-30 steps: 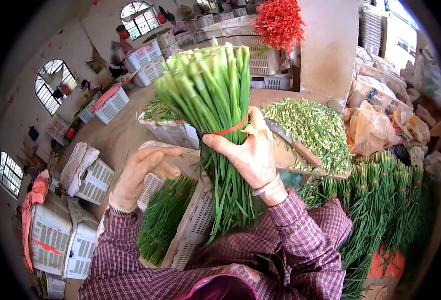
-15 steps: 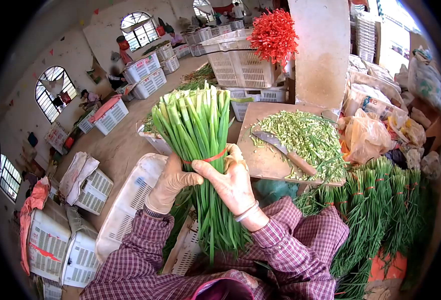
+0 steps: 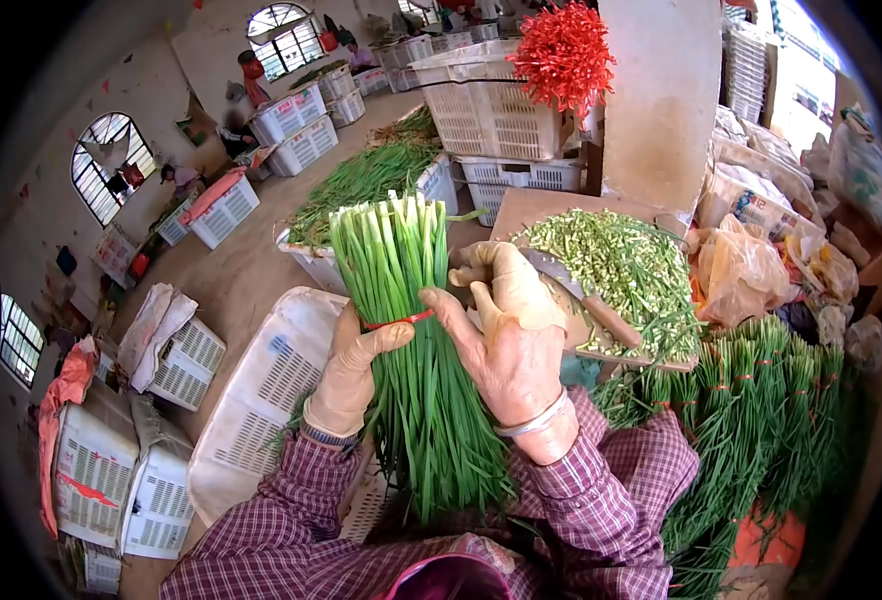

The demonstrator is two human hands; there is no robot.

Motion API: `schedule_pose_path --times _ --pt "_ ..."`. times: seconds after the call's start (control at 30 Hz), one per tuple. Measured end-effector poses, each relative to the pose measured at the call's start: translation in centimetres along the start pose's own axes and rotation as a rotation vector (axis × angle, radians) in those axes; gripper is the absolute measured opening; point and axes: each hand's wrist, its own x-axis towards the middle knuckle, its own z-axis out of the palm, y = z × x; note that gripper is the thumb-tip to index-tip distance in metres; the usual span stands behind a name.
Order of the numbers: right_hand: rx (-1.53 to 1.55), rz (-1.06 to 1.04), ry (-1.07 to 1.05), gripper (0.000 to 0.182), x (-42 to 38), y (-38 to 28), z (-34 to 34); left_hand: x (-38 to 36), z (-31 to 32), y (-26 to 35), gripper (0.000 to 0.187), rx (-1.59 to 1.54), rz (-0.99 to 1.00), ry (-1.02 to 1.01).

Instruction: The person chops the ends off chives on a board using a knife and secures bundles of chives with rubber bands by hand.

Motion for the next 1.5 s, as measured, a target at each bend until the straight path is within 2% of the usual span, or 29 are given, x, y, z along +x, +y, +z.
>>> schedule_pose_path --times 0.13,0.43,0.47,0.5,0.53,0.57,0.6,0.63,0.7,0.73,0.8,0.83,0.9,0.93,1.0,1.03,1.07,1.13,1.17,1.2,1.33,1.4,1.47,1.5 --pt "0.074 -0.008 -0.121 0.028 1.3 -1.0 1.3 0.4 -0.2 -1.1 0.069 -0.123 0.016 -0.012" --pt "0.115 0.041 -0.095 0.014 1.2 -0.1 2.5 0.3 -0.6 -1.8 0.063 -0.326 0.023 0.003" --pt "0.076 -0.029 -0.084 0.013 1.4 0.1 2.5 0.2 -0.7 -1.8 0.063 -0.343 0.029 -0.009" --pt "0.036 -0.098 -0.074 0.012 1.6 0.4 2.4 0.1 -0.6 -1.5 0.063 -0.346 0.028 -0.010" --pt "0.033 -0.098 -0.074 0.012 1.9 0.6 2.3 -0.2 -0.3 -0.9 0.064 -0.176 0.019 -0.004" --pt "0.013 -0.169 -0.027 0.012 2.4 0.9 2.2 -0.3 -0.3 -0.6 0.068 -0.005 0.010 0.001" --pt "-0.006 -0.239 0.021 0.012 3.0 1.3 2.2 -0.3 -0.5 -0.6 0.068 -0.006 0.009 0.000" --pt "0.000 -0.207 0.066 0.012 3.9 1.3 1.6 -0.2 -0.7 -0.8 0.068 -0.081 -0.019 -0.019" --pt "-0.198 -0.364 0.223 0.010 6.5 2.4 0.3 0.0 -2.3 -1.8 0.071 -0.070 -0.034 -0.027" --pt "-0.231 -0.347 0.273 0.010 7.7 2.5 -1.1 0.2 -2.8 -2.3 0.071 -0.069 -0.034 -0.027" --pt "-0.279 -0.362 0.357 0.011 9.4 3.8 -3.6 0.4 -3.8 -2.9 0.058 -0.238 0.042 0.082" --pt "-0.330 -0.385 0.392 0.012 10.2 5.0 -5.0 0.5 -4.7 -3.3 0.059 -0.257 0.055 0.060" --pt "-0.251 -0.191 0.481 0.015 11.5 8.3 -7.8 0.5 -6.4 -4.0 0.058 -0.262 0.059 0.022" --pt "-0.231 -0.166 0.432 0.019 11.5 8.8 -9.0 0.3 -6.7 -4.2 0.057 -0.264 0.048 -0.002" --pt "-0.352 -0.113 0.164 0.029 10.9 9.4 -9.6 -0.2 -7.4 -4.6 0.053 -0.266 0.027 -0.050" --pt "-0.445 -0.079 0.088 0.040 9.6 8.5 -8.3 -1.0 -5.4 -2.9 0.067 -0.288 -0.023 -0.024" --pt "-0.303 -0.062 0.000 0.044 8.3 7.4 -7.0 -1.5 -4.3 -2.0 0.081 -0.311 -0.073 0.003" --pt "-0.137 -0.194 -0.189 0.051 6.3 5.1 -4.6 -1.3 -5.3 -3.7 0.084 -0.236 -0.075 0.038" --pt "-0.025 -0.161 -0.254 0.044 5.5 3.8 -3.3 -0.6 -7.0 -5.9 0.080 -0.262 -0.071 -0.020" --pt "-0.006 -0.266 -0.221 0.037 4.8 3.3 -2.0 -0.6 -7.2 -6.0 0.078 -0.272 -0.072 -0.051" --pt "0.089 -0.242 -0.163 0.022 4.4 2.9 0.7 -1.5 -4.4 -3.9 0.082 -0.363 -0.197 -0.157" --pt "0.081 -0.219 -0.136 0.018 5.0 3.2 0.7 -1.6 -3.8 -4.2 0.100 -0.182 -0.143 -0.072" --pt "0.020 -0.286 0.089 0.016 6.3 4.2 0.1 -1.9 -4.2 -4.8 0.103 -0.187 -0.161 -0.070" --pt "-0.078 -0.254 0.132 0.016 7.1 4.6 -1.1 -2.0 -4.5 -5.1 0.105 -0.193 -0.174 -0.063"
